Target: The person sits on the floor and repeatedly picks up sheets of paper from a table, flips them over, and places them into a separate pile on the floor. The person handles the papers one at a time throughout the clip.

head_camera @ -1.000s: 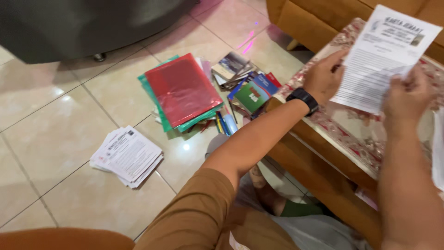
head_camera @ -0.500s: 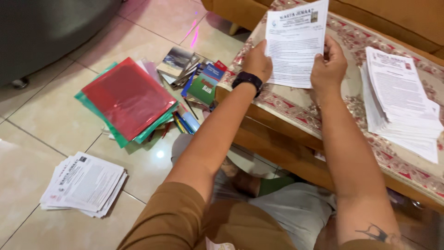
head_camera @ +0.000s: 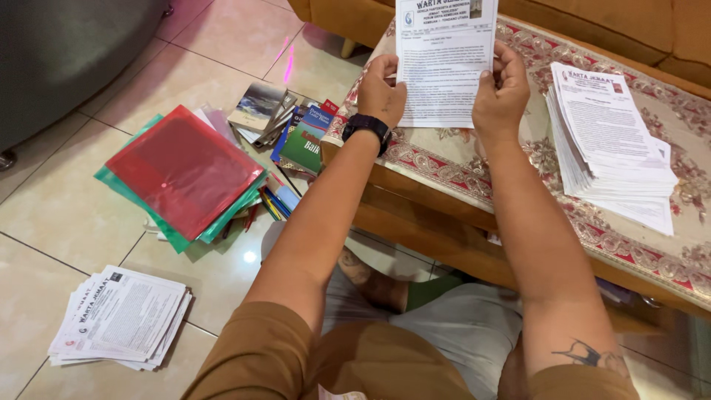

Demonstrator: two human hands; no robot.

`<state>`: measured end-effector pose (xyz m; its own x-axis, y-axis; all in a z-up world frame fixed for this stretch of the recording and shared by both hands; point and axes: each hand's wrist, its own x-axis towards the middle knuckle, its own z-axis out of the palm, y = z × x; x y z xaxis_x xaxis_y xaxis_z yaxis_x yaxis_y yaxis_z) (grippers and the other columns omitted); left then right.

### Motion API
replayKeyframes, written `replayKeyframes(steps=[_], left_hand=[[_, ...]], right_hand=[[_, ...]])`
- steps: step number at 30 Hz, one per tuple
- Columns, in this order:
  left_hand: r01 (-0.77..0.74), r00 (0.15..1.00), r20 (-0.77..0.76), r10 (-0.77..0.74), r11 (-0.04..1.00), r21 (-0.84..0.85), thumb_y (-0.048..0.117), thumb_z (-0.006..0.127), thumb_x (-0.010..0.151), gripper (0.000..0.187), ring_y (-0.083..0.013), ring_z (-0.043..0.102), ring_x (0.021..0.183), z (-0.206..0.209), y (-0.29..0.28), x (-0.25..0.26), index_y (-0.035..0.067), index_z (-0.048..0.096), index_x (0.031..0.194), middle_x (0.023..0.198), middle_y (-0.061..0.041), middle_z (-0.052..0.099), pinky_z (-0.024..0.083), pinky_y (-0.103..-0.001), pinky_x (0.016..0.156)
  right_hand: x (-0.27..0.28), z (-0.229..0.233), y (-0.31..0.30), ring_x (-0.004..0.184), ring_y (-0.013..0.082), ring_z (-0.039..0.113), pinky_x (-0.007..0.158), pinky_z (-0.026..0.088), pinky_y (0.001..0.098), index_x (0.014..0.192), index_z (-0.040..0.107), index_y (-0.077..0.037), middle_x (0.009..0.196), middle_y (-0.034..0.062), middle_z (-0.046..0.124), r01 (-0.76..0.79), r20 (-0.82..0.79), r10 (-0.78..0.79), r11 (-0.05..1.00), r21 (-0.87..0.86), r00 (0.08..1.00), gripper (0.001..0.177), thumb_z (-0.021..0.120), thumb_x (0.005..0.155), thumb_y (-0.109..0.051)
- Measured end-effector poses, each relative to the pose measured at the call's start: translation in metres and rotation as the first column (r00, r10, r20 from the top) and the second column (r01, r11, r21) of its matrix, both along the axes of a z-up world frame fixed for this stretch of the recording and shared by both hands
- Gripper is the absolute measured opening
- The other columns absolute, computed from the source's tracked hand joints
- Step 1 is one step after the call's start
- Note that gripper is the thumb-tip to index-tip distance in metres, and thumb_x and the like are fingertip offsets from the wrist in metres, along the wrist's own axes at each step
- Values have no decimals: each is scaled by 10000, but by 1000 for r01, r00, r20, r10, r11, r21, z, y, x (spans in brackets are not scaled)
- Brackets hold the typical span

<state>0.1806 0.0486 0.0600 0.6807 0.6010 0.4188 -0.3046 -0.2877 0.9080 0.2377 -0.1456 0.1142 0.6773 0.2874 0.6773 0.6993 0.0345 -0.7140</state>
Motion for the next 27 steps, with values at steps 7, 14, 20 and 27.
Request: replayKeyframes(steps=[7, 14, 20, 27], left_hand=[[123, 975, -181, -128, 992, -42, 149, 745, 893, 304, -210, 750, 968, 19, -1, -15, 0, 656, 1142, 1104, -130, 757, 604, -317, 854], [374, 912, -84, -402, 898, -231, 190, 710, 923, 404, -228, 738, 1087, 28, -7, -19, -26, 645, 1258, 1216, -146, 745, 589, -343, 946], [434, 900, 95, -425, 858, -275, 61, 589, 894, 465, -248, 634, 1228, 26, -2, -17, -34, 583, 1349, 1374, -155, 643, 466, -362, 1085], [366, 928, 202, -314, 869, -333, 38, 593, 904, 385, -235, 657, 1115, 27, 2, -52, -77, 633, 1269, 1252, -157, 683, 515, -364, 991]], right_hand=[[10, -8, -1, 1126, 152, 705, 996, 589, 281, 1415, 493, 14, 1215, 122, 714, -28, -4, 28, 999, 47, 1000, 365, 515, 1057, 85], [5, 4, 3, 1114, 149, 707, 963, 621, 294, 1482, 432, -30, 1243, 96, 691, -85, -267, 114, 989, 117, 957, 426, 552, 1091, -145], [-5, 30, -6, 853, 146, 689, 796, 626, 309, 1426, 583, -104, 1013, 75, 694, -38, -706, 60, 998, 47, 706, 513, 367, 1072, -405], [11, 10, -9, 921, 193, 739, 835, 631, 310, 1273, 598, 44, 1080, 132, 740, -154, -773, 273, 962, 226, 572, 339, 569, 1038, -198]])
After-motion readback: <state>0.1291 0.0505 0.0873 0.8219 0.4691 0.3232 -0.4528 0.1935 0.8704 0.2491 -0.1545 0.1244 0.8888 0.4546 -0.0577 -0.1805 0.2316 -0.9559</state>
